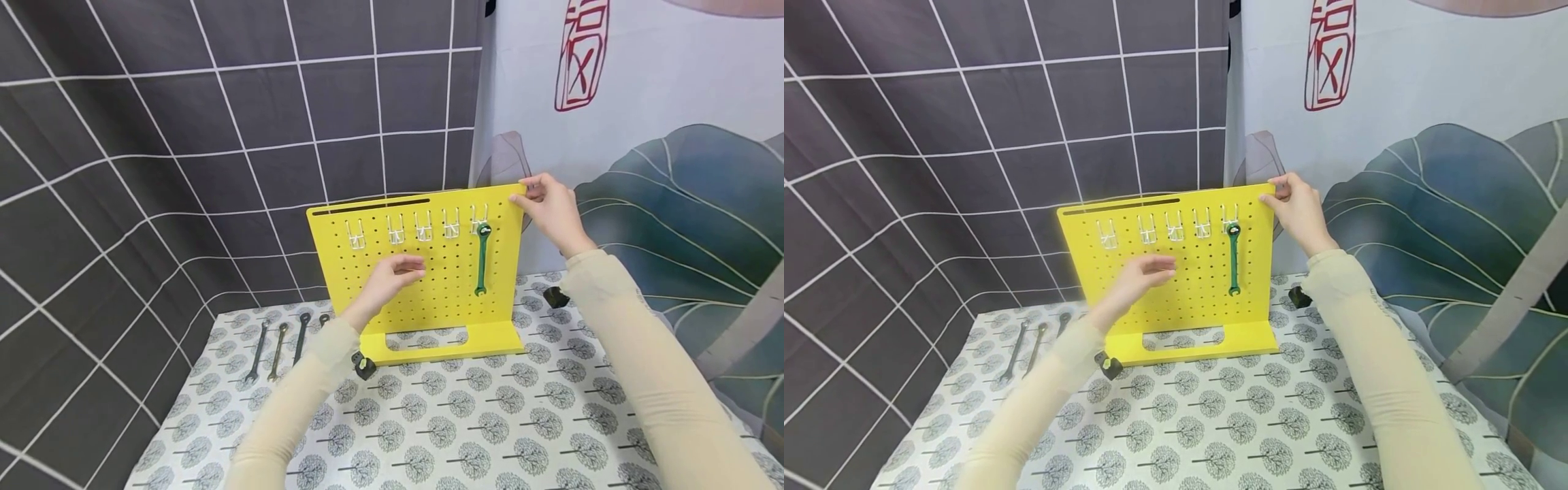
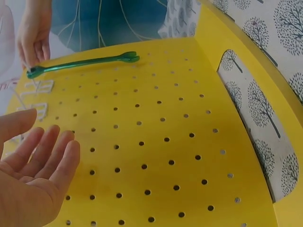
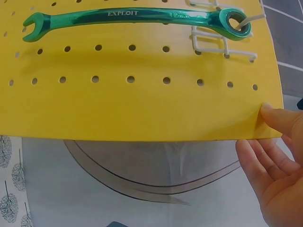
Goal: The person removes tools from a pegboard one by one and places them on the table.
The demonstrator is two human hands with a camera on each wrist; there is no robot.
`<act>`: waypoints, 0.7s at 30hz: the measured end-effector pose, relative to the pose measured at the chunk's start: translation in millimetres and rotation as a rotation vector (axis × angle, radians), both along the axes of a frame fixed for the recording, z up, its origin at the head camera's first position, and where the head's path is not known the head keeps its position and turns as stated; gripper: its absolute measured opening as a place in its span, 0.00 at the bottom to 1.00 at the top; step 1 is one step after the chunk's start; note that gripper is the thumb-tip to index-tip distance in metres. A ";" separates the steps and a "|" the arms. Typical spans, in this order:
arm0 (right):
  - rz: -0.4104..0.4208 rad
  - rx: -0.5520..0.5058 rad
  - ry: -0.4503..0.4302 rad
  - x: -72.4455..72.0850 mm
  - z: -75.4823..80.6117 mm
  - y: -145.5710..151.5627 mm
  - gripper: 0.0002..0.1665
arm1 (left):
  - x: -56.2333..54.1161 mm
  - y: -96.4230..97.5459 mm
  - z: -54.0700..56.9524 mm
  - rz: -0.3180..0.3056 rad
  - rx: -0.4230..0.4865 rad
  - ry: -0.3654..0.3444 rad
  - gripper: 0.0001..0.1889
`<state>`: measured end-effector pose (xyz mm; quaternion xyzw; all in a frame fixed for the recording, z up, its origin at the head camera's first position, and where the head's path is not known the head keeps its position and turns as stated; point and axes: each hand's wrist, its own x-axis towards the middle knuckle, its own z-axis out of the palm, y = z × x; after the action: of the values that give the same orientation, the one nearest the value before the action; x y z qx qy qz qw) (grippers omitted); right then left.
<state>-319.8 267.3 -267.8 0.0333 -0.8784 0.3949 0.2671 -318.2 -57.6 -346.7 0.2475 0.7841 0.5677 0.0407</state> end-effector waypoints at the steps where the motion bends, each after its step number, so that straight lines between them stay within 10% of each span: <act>1: 0.002 0.001 0.001 -0.2 -0.1 -0.1 0.30 | 0.2 2.0 0.2 -0.001 0.000 -0.004 0.21; 21: 0.000 -0.002 -0.002 0.2 0.4 -1.1 0.30 | -5.8 33.1 -1.1 -0.070 -0.071 -0.016 0.24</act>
<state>-319.5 266.2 -267.5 0.0330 -0.8783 0.3957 0.2662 -323.9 -24.5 -347.8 0.2687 0.7942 0.5398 0.0755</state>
